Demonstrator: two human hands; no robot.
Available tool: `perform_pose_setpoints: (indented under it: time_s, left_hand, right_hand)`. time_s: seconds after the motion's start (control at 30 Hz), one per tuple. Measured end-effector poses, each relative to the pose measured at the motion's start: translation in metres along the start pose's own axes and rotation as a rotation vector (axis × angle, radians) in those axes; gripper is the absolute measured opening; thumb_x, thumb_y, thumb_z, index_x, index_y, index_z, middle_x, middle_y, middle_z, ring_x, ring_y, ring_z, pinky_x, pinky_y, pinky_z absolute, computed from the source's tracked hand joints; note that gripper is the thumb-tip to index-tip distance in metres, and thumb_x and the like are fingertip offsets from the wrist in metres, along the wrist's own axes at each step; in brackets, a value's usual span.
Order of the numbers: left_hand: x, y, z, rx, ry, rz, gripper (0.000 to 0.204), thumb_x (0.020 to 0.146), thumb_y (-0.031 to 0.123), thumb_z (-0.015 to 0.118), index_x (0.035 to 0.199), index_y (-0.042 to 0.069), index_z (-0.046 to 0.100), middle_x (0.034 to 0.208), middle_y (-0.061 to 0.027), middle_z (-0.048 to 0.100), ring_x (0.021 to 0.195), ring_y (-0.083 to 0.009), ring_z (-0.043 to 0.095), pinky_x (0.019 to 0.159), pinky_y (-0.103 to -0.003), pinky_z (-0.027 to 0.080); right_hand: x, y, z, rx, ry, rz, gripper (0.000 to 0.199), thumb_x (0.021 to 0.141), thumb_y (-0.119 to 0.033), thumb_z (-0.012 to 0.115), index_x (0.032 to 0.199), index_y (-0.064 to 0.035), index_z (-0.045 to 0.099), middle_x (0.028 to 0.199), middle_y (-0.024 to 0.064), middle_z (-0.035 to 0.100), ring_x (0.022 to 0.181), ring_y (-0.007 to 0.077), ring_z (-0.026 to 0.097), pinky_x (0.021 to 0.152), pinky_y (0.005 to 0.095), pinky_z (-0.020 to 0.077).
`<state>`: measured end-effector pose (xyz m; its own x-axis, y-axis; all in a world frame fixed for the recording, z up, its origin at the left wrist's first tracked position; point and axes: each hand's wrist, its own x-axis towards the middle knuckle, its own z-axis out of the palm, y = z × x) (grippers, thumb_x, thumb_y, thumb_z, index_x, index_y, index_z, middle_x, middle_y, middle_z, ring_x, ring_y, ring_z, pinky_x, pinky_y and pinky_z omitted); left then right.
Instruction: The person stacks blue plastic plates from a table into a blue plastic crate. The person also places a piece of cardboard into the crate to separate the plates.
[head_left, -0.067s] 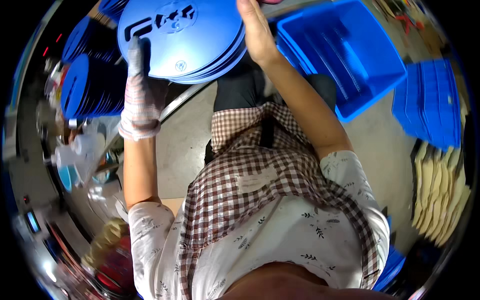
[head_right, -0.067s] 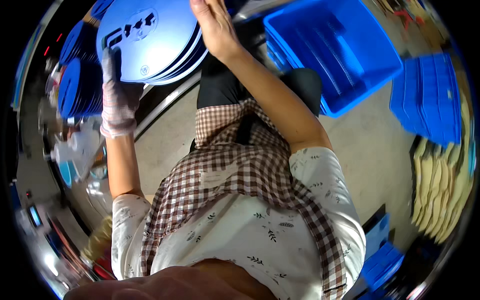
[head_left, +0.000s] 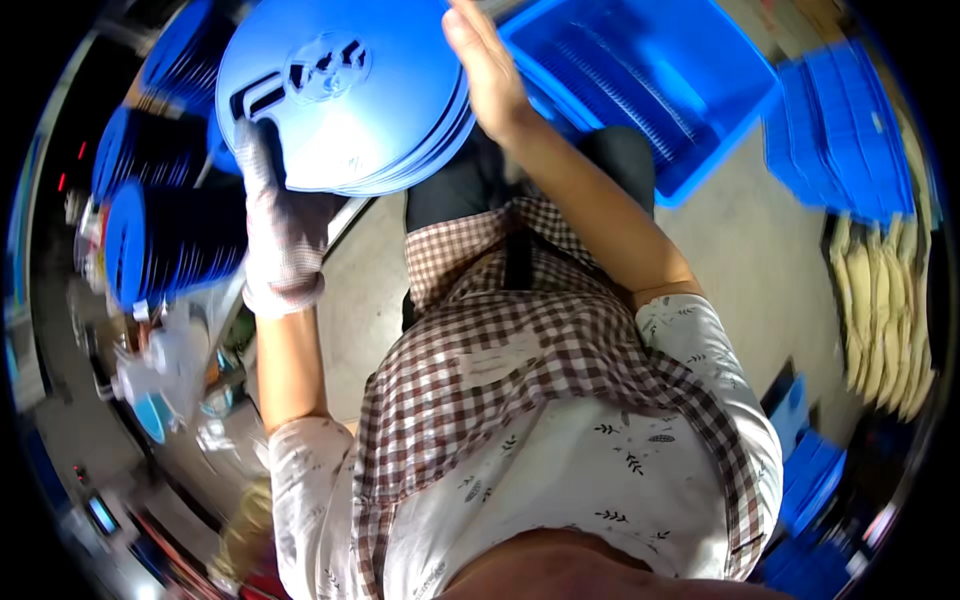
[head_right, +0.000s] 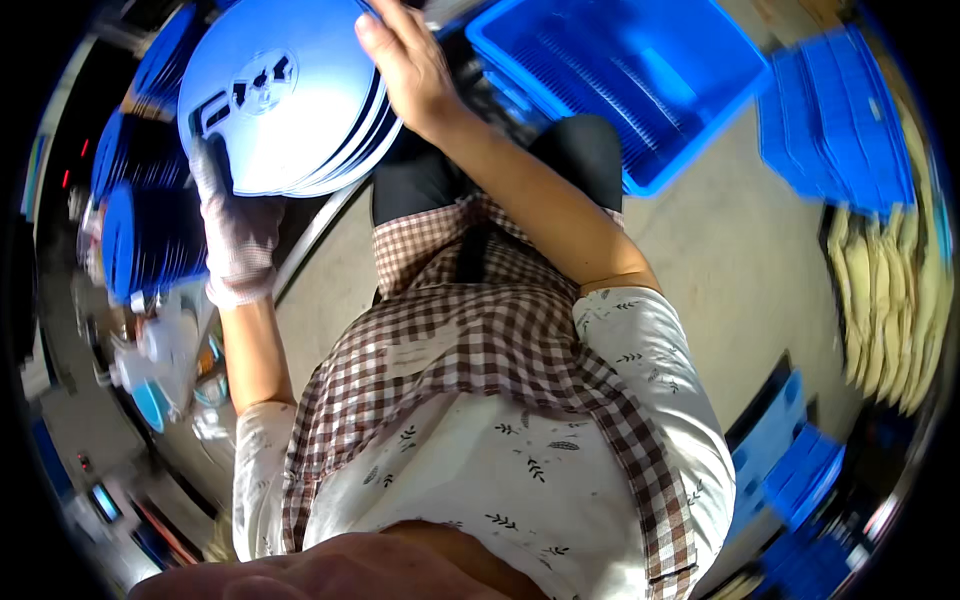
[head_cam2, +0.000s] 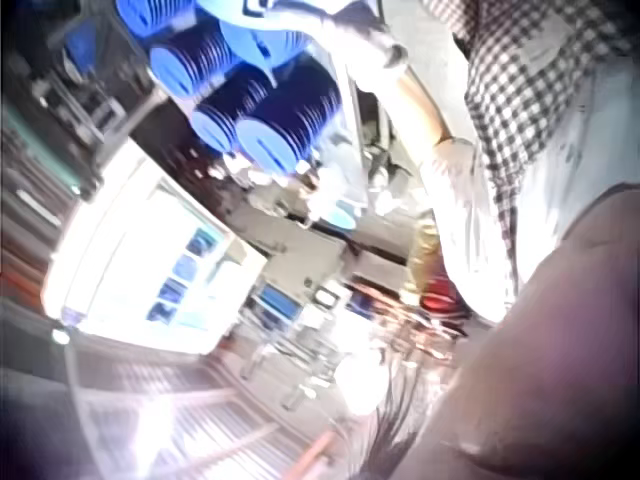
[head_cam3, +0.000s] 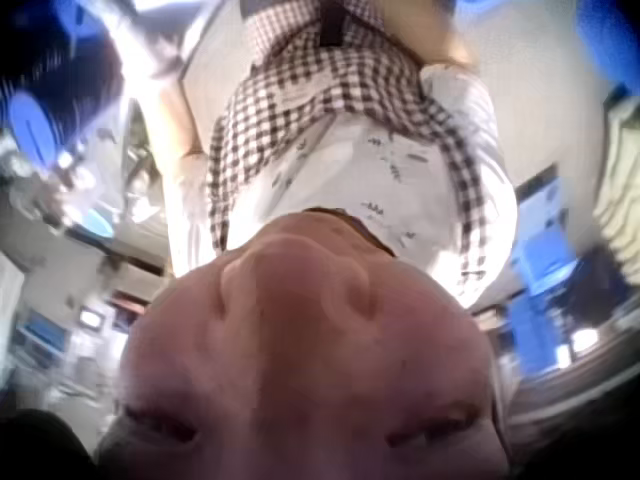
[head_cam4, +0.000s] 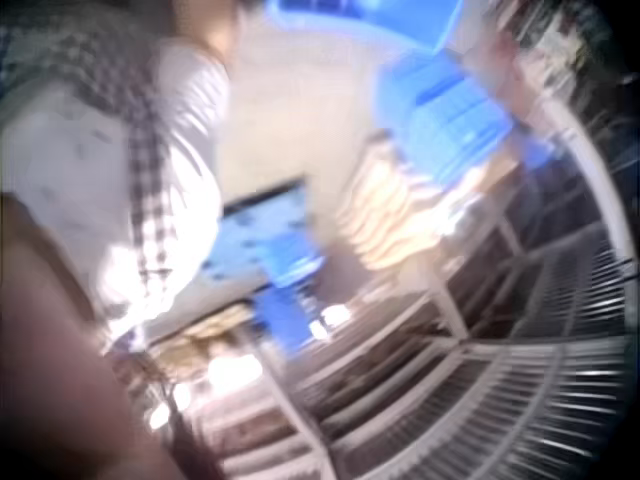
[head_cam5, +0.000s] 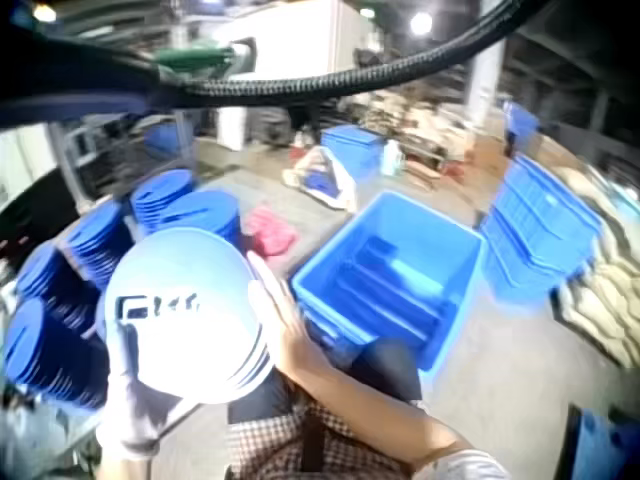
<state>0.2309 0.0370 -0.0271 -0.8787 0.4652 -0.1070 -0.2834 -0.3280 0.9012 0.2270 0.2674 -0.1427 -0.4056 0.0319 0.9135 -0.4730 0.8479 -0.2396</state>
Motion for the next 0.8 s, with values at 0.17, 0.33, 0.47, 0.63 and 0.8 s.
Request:
perform_pose_setpoints:
  time_s: [0.17, 0.33, 0.47, 0.63, 0.8]
  left_hand:
    - [0.006, -0.040, 0.031, -0.065, -0.226, -0.046, 0.081, 0.094, 0.065, 0.059, 0.153, 0.013, 0.039, 0.150, -0.0116, 0.049, 0.135, -0.0299, 0.050, 0.111, -0.048, 0.045]
    - [0.020, -0.048, 0.046, -0.282, -0.306, -0.278, 0.068, 0.097, 0.051, 0.064, 0.145, 0.005, 0.048, 0.140, -0.0113, 0.059, 0.125, -0.0247, 0.059, 0.108, -0.037, 0.049]
    - [0.041, -0.051, 0.055, -0.120, -0.271, -0.299, 0.078, 0.099, 0.068, 0.045, 0.148, 0.008, 0.045, 0.139, -0.0129, 0.060, 0.124, -0.0263, 0.060, 0.106, -0.040, 0.049]
    - [0.088, -0.063, 0.089, -0.172, -0.459, -0.372, 0.084, 0.098, 0.073, 0.037, 0.152, 0.008, 0.041, 0.147, -0.0112, 0.052, 0.135, -0.0266, 0.049, 0.114, -0.041, 0.041]
    - [0.101, -0.176, 0.056, -1.420, -0.384, -0.919, 0.080, 0.098, 0.066, 0.047, 0.155, 0.012, 0.034, 0.156, -0.0151, 0.042, 0.143, -0.0341, 0.040, 0.121, -0.050, 0.030]
  right_hand:
    - [-0.014, -0.018, -0.083, 0.506, 0.075, 0.825, 0.061, 0.106, -0.032, 0.046, 0.153, 0.0038, 0.034, 0.155, 0.0177, 0.042, 0.143, 0.0274, 0.040, 0.119, 0.0358, 0.0270]
    - [-0.025, -0.029, -0.120, 0.542, 0.201, 0.879, 0.075, 0.106, -0.050, 0.044, 0.157, 0.0018, 0.027, 0.151, 0.0134, 0.047, 0.139, 0.0228, 0.043, 0.117, 0.0369, 0.0285]
    - [-0.031, -0.024, -0.128, 0.626, 0.176, 0.810, 0.068, 0.108, -0.050, 0.039, 0.157, -0.0035, 0.031, 0.156, 0.0172, 0.040, 0.144, 0.0283, 0.040, 0.119, 0.0411, 0.0318]
    - [-0.010, -0.012, -0.132, 0.596, 0.163, 1.003, 0.080, 0.099, -0.062, 0.046, 0.159, -0.0115, 0.031, 0.158, 0.0149, 0.038, 0.144, 0.0302, 0.039, 0.118, 0.0440, 0.0331]
    - [0.009, 0.033, -0.182, 0.484, -0.058, 1.355, 0.067, 0.100, -0.052, 0.049, 0.154, -0.0138, 0.044, 0.155, 0.0159, 0.045, 0.142, 0.0310, 0.044, 0.119, 0.0434, 0.0332]
